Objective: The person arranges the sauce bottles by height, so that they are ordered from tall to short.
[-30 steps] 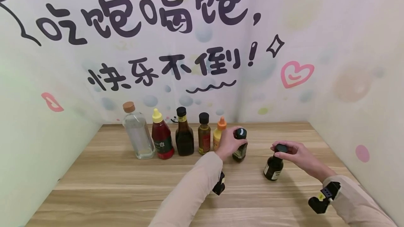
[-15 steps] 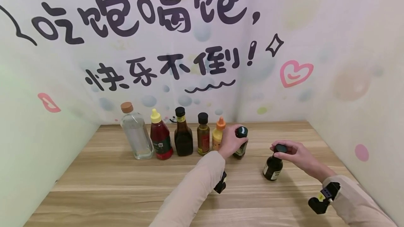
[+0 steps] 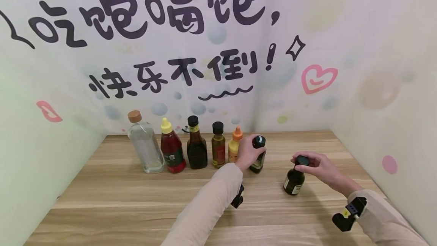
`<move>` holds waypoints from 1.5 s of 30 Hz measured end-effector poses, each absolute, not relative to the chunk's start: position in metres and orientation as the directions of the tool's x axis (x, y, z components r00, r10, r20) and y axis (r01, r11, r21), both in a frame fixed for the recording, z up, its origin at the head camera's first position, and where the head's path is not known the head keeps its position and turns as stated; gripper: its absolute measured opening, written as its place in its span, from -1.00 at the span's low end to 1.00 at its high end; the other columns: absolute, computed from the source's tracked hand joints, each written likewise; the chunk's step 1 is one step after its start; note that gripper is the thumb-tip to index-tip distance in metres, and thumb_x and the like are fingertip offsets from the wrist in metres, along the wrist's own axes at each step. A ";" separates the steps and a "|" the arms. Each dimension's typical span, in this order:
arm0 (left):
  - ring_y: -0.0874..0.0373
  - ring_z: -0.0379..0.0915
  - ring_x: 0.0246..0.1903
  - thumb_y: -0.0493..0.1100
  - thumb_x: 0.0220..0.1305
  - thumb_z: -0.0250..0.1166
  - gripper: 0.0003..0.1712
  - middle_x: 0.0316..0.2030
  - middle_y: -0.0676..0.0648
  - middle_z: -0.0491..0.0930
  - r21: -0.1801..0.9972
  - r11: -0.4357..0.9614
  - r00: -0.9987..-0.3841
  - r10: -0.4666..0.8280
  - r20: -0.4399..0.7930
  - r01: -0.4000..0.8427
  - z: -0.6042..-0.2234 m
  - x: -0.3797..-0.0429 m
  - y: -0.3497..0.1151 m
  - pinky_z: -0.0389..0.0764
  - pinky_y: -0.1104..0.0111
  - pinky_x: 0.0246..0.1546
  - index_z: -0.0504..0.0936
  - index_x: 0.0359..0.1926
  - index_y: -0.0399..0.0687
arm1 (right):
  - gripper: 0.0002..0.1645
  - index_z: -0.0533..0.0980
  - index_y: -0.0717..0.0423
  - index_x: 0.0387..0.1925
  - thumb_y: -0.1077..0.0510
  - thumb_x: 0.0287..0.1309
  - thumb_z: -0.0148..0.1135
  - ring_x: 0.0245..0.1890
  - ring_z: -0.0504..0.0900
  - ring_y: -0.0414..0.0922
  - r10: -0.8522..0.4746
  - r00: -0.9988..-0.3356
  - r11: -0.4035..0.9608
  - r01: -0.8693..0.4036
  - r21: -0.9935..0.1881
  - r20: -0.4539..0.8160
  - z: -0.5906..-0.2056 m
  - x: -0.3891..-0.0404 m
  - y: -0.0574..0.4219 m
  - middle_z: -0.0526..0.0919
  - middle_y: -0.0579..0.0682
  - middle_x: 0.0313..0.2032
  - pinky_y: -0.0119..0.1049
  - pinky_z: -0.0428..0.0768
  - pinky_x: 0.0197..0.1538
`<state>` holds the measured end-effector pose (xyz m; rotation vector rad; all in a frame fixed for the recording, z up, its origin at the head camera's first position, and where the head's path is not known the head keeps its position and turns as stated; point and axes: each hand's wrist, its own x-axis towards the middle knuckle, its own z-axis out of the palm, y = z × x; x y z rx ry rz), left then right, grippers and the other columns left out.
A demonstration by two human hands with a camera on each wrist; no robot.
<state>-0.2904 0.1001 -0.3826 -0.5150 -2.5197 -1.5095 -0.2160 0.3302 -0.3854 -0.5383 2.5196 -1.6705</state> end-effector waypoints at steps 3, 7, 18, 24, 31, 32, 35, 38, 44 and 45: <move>0.08 0.46 -0.16 -0.26 -0.06 0.38 -0.60 -0.18 -0.09 0.57 0.822 0.439 -0.931 0.200 0.304 0.363 -0.383 -0.290 0.100 0.47 0.34 -0.13 0.55 -0.11 -0.17 | -0.59 0.38 0.31 -0.03 0.20 0.09 0.17 -0.19 0.55 -0.19 -0.328 -0.935 0.349 -0.254 -0.902 0.137 -0.386 -0.217 0.330 0.57 -0.06 -0.16 -0.34 0.54 -0.20; 0.09 0.47 -0.17 -0.27 -0.06 0.38 -0.62 -0.21 -0.09 0.58 0.811 0.439 -0.922 0.191 0.336 0.387 -0.384 -0.290 0.099 0.46 0.35 -0.14 0.55 -0.14 -0.17 | -0.59 0.39 0.31 -0.04 0.20 0.07 0.18 -0.20 0.55 -0.19 -0.326 -0.935 0.351 -0.258 -0.900 0.141 -0.386 -0.217 0.329 0.57 -0.05 -0.17 -0.33 0.54 -0.20; 0.09 0.47 -0.16 -0.23 -0.01 0.34 -0.59 -0.17 -0.09 0.57 0.812 0.416 -0.909 0.265 0.322 0.410 -0.385 -0.295 0.095 0.48 0.37 -0.17 0.52 -0.06 -0.13 | -0.58 0.39 0.32 -0.03 0.20 0.08 0.18 -0.20 0.55 -0.19 -0.316 -0.938 0.383 -0.263 -0.886 0.142 -0.383 -0.216 0.328 0.57 -0.10 -0.18 -0.36 0.54 -0.21; 0.09 0.47 -0.16 -0.23 0.01 0.33 -0.56 -0.15 -0.10 0.55 0.815 0.408 -0.902 0.310 0.300 0.411 -0.384 -0.296 0.091 0.48 0.36 -0.17 0.49 -0.03 -0.13 | -0.52 0.35 0.32 0.03 0.16 0.10 0.17 -0.15 0.53 -0.22 -0.303 -0.948 0.372 -0.213 -0.904 0.099 -0.382 -0.214 0.328 0.55 -0.09 -0.13 -0.37 0.52 -0.17; 0.09 0.45 -0.13 -0.24 0.02 0.32 -0.55 -0.12 -0.11 0.54 0.815 0.392 -0.891 0.339 0.303 0.426 -0.386 -0.296 0.088 0.46 0.36 -0.14 0.47 -0.01 -0.16 | -0.49 0.35 0.35 0.03 0.17 0.07 0.19 -0.14 0.53 -0.21 -0.313 -0.945 0.388 -0.219 -0.895 0.095 -0.378 -0.214 0.325 0.56 -0.11 -0.14 -0.38 0.52 -0.17; 0.10 0.45 -0.13 -0.24 0.02 0.32 -0.55 -0.12 -0.11 0.54 0.812 0.393 -0.888 0.342 0.307 0.432 -0.385 -0.296 0.088 0.46 0.36 -0.14 0.47 -0.01 -0.16 | -0.49 0.35 0.35 0.03 0.18 0.07 0.19 -0.15 0.53 -0.24 -0.317 -0.943 0.396 -0.226 -0.890 0.098 -0.378 -0.215 0.325 0.56 -0.12 -0.14 -0.39 0.52 -0.18; 0.09 0.45 -0.14 -0.24 0.02 0.32 -0.56 -0.13 -0.11 0.54 0.802 0.392 -0.879 0.349 0.324 0.451 -0.386 -0.297 0.087 0.46 0.37 -0.14 0.47 -0.03 -0.17 | -0.48 0.34 0.35 0.05 0.19 0.06 0.20 -0.15 0.53 -0.28 -0.334 -0.938 0.406 -0.234 -0.883 0.094 -0.375 -0.215 0.325 0.55 -0.12 -0.12 -0.40 0.52 -0.17; 0.10 0.45 -0.13 -0.23 0.02 0.32 -0.56 -0.13 -0.11 0.54 0.795 0.391 -0.873 0.355 0.335 0.464 -0.386 -0.297 0.087 0.46 0.38 -0.14 0.47 -0.03 -0.17 | -0.42 0.30 0.35 0.10 0.19 0.06 0.20 -0.12 0.52 -0.27 -0.349 -0.934 0.394 -0.223 -0.892 0.080 -0.373 -0.214 0.326 0.53 -0.11 -0.10 -0.39 0.51 -0.15; 0.10 0.45 -0.15 -0.24 0.01 0.33 -0.57 -0.14 -0.11 0.54 0.786 0.380 -0.860 0.360 0.361 0.489 -0.388 -0.298 0.086 0.45 0.40 -0.14 0.48 -0.04 -0.18 | -0.39 0.28 0.28 0.16 0.19 0.07 0.18 -0.06 0.50 -0.23 -0.355 -0.933 0.355 -0.196 -0.914 0.062 -0.372 -0.211 0.327 0.52 -0.10 -0.08 -0.42 0.48 -0.12; 0.10 0.45 -0.15 -0.24 0.01 0.33 -0.57 -0.15 -0.11 0.54 0.785 0.378 -0.859 0.361 0.363 0.490 -0.388 -0.297 0.087 0.45 0.40 -0.15 0.48 -0.05 -0.18 | -0.40 0.28 0.28 0.16 0.19 0.07 0.18 -0.06 0.49 -0.24 -0.351 -0.934 0.352 -0.193 -0.916 0.062 -0.372 -0.211 0.326 0.53 -0.09 -0.08 -0.42 0.48 -0.12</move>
